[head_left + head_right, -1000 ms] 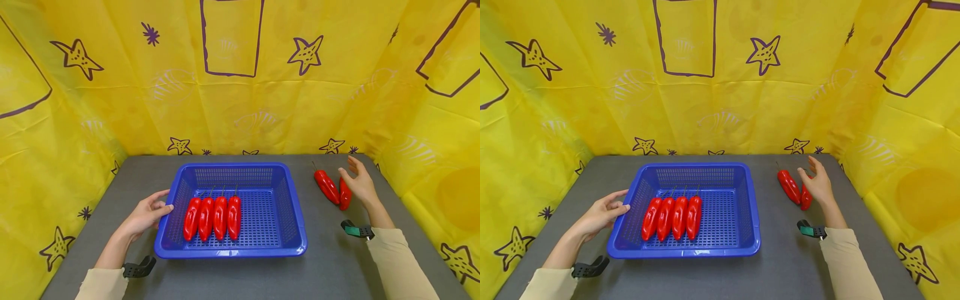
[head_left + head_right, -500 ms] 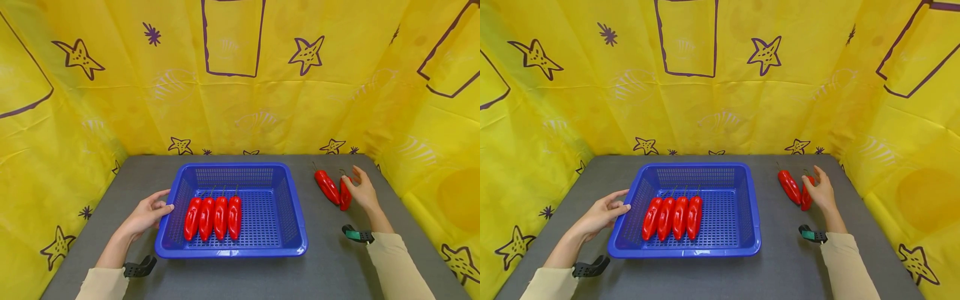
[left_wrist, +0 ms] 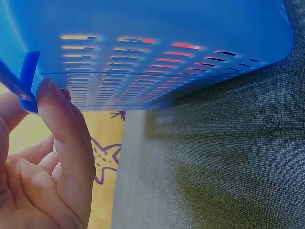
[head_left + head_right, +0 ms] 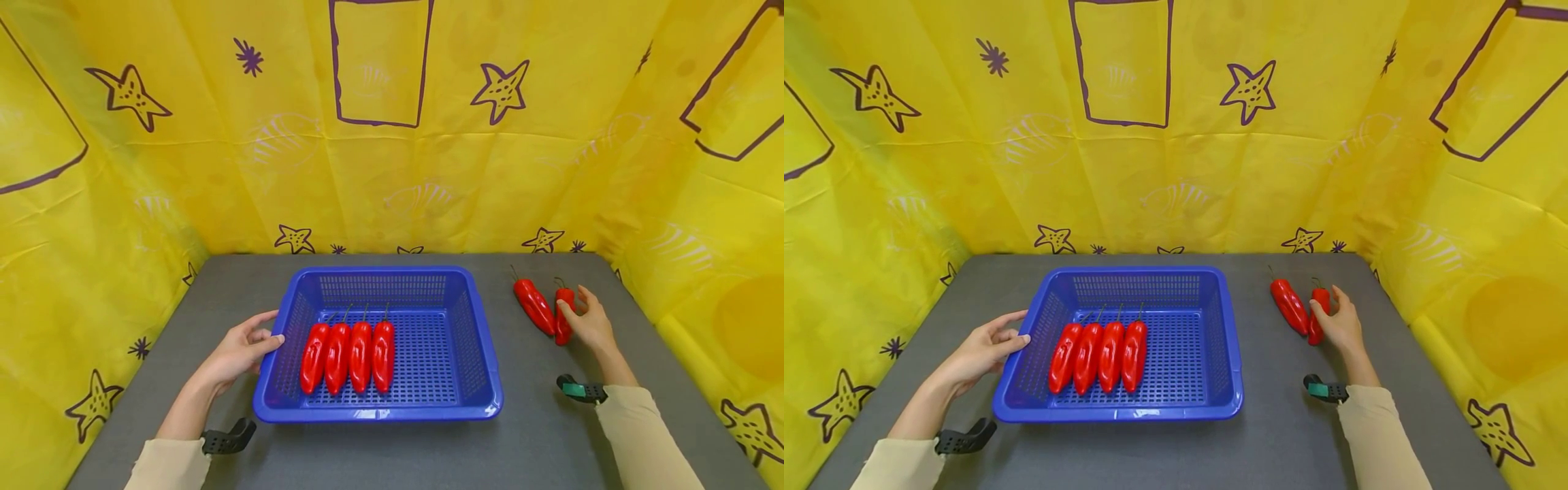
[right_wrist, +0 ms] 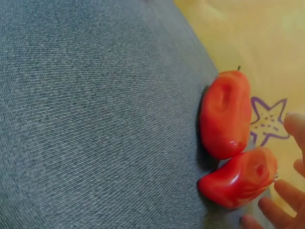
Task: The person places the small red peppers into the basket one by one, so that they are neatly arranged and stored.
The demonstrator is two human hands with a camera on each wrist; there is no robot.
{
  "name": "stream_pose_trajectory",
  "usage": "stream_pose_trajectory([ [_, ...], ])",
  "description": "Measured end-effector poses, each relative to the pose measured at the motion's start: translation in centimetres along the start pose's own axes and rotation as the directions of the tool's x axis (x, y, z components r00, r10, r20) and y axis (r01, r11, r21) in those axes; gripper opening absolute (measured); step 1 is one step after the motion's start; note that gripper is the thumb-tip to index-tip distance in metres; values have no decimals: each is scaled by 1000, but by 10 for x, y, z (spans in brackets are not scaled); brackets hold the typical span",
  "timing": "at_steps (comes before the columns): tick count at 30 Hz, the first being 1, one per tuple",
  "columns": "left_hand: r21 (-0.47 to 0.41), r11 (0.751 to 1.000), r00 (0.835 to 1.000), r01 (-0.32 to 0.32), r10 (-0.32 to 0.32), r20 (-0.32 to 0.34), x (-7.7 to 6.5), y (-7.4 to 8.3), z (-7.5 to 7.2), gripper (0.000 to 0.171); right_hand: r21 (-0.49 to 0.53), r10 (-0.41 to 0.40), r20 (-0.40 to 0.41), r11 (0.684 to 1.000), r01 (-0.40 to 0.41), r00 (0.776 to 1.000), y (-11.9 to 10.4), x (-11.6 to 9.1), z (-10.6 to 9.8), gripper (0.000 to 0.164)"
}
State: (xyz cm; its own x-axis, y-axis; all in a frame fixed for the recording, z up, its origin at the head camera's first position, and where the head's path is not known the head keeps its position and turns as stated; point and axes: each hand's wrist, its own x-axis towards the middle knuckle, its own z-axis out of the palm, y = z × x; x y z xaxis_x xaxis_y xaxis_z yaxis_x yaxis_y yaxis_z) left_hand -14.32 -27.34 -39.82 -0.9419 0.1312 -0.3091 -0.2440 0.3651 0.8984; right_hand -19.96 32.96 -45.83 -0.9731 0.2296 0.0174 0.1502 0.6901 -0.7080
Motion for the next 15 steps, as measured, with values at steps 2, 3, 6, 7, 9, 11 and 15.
stream_pose_trajectory([
  [2,3,1000,1000,1,-1,-1,0,0,0,72,-3,10,13,1000,-10,1000,2,0,1,75],
  [3,1,1000,1000,6,-6,-5,0,0,0,72,-5,15,22,1000,-15,1000,2,0,2,76],
  [6,5,1000,1000,11,-11,-8,0,-1,1,71,-10,22,44,1000,-22,999,4,-1,3,78],
  [7,7,1000,1000,10,-10,-8,0,-1,1,71,-13,22,50,1000,-21,998,4,-1,4,78],
  [9,8,1000,1000,9,-9,-7,0,-1,0,71,-15,21,60,1000,-20,998,5,-1,4,79],
  [11,6,1000,1000,8,-8,-8,0,-1,0,71,-19,16,61,1000,-15,998,6,-2,5,79],
  [15,1,1000,1000,1,-1,-3,0,-2,1,73,-37,6,61,999,-4,998,6,-1,6,78],
])
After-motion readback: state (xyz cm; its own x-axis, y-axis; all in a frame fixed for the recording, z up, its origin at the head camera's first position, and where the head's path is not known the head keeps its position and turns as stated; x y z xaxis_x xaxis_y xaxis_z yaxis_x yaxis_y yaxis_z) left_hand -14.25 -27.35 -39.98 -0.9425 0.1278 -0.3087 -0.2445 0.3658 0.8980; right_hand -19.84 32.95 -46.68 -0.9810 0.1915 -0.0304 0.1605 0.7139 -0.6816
